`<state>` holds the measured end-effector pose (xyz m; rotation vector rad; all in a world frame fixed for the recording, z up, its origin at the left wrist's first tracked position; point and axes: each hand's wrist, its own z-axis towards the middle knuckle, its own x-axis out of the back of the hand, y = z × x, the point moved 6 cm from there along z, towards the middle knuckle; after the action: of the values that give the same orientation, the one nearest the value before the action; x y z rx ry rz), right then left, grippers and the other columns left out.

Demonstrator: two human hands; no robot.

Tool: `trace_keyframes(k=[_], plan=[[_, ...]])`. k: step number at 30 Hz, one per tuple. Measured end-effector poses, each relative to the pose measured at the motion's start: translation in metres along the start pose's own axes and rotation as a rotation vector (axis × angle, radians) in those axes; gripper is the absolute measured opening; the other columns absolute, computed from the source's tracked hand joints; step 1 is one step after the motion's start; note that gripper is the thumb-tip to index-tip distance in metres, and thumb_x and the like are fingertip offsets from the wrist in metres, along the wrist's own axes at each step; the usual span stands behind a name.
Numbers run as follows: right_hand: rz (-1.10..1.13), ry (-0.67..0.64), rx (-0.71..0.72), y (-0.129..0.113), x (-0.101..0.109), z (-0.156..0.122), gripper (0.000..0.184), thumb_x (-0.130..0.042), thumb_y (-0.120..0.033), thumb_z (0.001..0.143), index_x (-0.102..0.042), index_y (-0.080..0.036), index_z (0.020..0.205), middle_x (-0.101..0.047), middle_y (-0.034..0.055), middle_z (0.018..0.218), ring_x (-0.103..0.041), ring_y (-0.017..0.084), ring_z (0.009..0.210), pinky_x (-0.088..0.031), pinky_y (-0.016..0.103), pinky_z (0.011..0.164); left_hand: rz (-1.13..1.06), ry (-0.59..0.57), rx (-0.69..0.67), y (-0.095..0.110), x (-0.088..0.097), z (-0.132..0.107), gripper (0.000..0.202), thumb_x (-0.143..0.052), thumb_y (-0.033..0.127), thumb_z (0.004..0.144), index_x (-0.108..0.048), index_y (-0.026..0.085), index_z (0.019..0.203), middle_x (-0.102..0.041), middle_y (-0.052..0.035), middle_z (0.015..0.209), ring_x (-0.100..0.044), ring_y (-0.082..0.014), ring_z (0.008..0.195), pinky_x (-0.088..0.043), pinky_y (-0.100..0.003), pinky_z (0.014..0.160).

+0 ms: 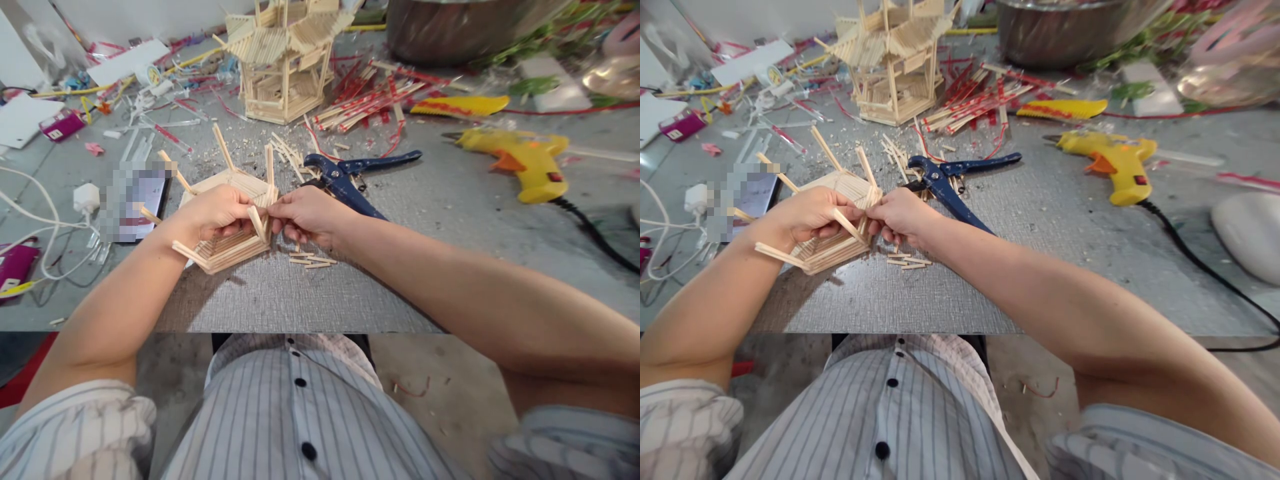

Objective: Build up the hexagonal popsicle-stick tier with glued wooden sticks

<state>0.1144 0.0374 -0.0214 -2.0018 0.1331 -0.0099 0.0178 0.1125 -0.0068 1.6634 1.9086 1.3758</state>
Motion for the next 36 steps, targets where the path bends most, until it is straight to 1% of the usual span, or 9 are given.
trace_keyframes(k=[4, 6, 8, 13, 20, 24, 28, 31, 36], plan=[[-0.014, 0.01, -0.008, 0.0003, -0.0004, 0.0, 0.033, -0.047, -0.013, 0.091, -0.05, -0.013, 0.058, -0.052, -0.0029, 0.044, -0.036, 0.002, 0.026, -0.022, 0.016, 0.025, 0.008, 0.009, 0.009, 0.0055, -0.0023, -0.0042, 0.025, -0.054, 0.016, 0.083, -0.053, 0.011, 0.059, -0.037, 0.0094, 0.035, -0.029, 0.0026, 0.026, -0.011, -0.014, 0.036], [-0.017, 0.007, -0.011, 0.0003, -0.0004, -0.0002, 0.033, -0.047, -0.014, 0.091, -0.05, -0.013, 0.058, -0.051, -0.0028, 0.043, -0.037, 0.003, 0.026, -0.023, 0.016, 0.025, 0.015, 0.014, 0.024, 0.0063, -0.0026, -0.005, 0.025, -0.053, 0.014, 0.083, -0.052, 0.011, 0.058, -0.036, 0.0096, 0.034, -0.029, 0.0026, 0.026, -0.012, -0.014, 0.036], [-0.014, 0.005, -0.011, 0.0, -0.0002, -0.0008, 0.033, -0.047, -0.014, 0.091, -0.05, -0.013, 0.058, -0.05, -0.0028, 0.043, -0.037, 0.003, 0.026, -0.023, 0.016, 0.025, 0.015, 0.013, 0.023, 0.0064, -0.0025, -0.0044, 0.025, -0.052, 0.013, 0.082, -0.052, 0.011, 0.057, -0.036, 0.0094, 0.034, -0.03, 0.0025, 0.026, -0.012, -0.014, 0.037], [-0.009, 0.013, -0.02, -0.0008, 0.0001, -0.0024, 0.031, -0.047, -0.013, 0.091, -0.049, -0.014, 0.06, -0.051, -0.0026, 0.043, -0.036, 0.003, 0.027, -0.023, 0.017, 0.026, -0.001, -0.008, -0.036, 0.0068, -0.002, -0.0012, 0.024, -0.052, 0.013, 0.082, -0.054, 0.011, 0.058, -0.038, 0.0084, 0.037, -0.031, 0.0025, 0.028, -0.012, -0.014, 0.038], [-0.008, 0.001, -0.003, 0.0, -0.0007, 0.0004, 0.031, -0.047, -0.016, 0.092, -0.05, -0.014, 0.061, -0.052, -0.0027, 0.045, -0.037, 0.003, 0.028, -0.024, 0.017, 0.026, 0.005, -0.003, -0.008, 0.0036, -0.0009, -0.0009, 0.022, -0.053, 0.014, 0.081, -0.054, 0.012, 0.059, -0.038, 0.0072, 0.038, -0.029, 0.0006, 0.029, -0.013, -0.016, 0.037], [-0.013, 0.01, 0.008, -0.0003, 0.0002, 0.0003, 0.031, -0.047, -0.014, 0.091, -0.05, -0.013, 0.06, -0.052, -0.0027, 0.045, -0.037, 0.003, 0.028, -0.024, 0.017, 0.026, -0.012, 0.022, -0.003, 0.0008, 0.0011, 0.0013, 0.023, -0.054, 0.016, 0.081, -0.055, 0.012, 0.059, -0.041, 0.0065, 0.037, -0.032, 0.001, 0.028, -0.013, -0.015, 0.037], [-0.013, 0.007, 0.013, -0.0004, 0.0001, 0.0, 0.032, -0.047, -0.014, 0.091, -0.049, -0.014, 0.059, -0.052, -0.0028, 0.044, -0.037, 0.003, 0.028, -0.024, 0.017, 0.026, -0.018, 0.022, 0.03, -0.0012, 0.0019, 0.0018, 0.022, -0.051, 0.013, 0.082, -0.056, 0.011, 0.06, -0.042, 0.0058, 0.038, -0.033, 0.0007, 0.027, -0.013, -0.014, 0.037], [-0.009, -0.003, 0.011, 0.0002, -0.0004, 0.0003, 0.032, -0.048, -0.014, 0.091, -0.049, -0.014, 0.06, -0.052, -0.0026, 0.045, -0.038, 0.003, 0.028, -0.025, 0.017, 0.026, -0.033, 0.006, 0.027, -0.0005, 0.0013, 0.0011, 0.022, -0.052, 0.012, 0.081, -0.054, 0.012, 0.059, -0.042, 0.0062, 0.039, -0.032, 0.0012, 0.028, -0.013, -0.014, 0.037], [-0.006, -0.006, 0.01, 0.0002, -0.0002, 0.0003, 0.032, -0.047, -0.013, 0.091, -0.05, -0.014, 0.059, -0.053, -0.0024, 0.045, -0.039, 0.003, 0.028, -0.025, 0.017, 0.026, -0.009, -0.022, 0.015, -0.0021, 0.0011, 0.002, 0.022, -0.05, 0.015, 0.083, -0.057, 0.011, 0.062, -0.044, 0.0057, 0.04, -0.032, 0.0006, 0.029, -0.014, -0.014, 0.037]])
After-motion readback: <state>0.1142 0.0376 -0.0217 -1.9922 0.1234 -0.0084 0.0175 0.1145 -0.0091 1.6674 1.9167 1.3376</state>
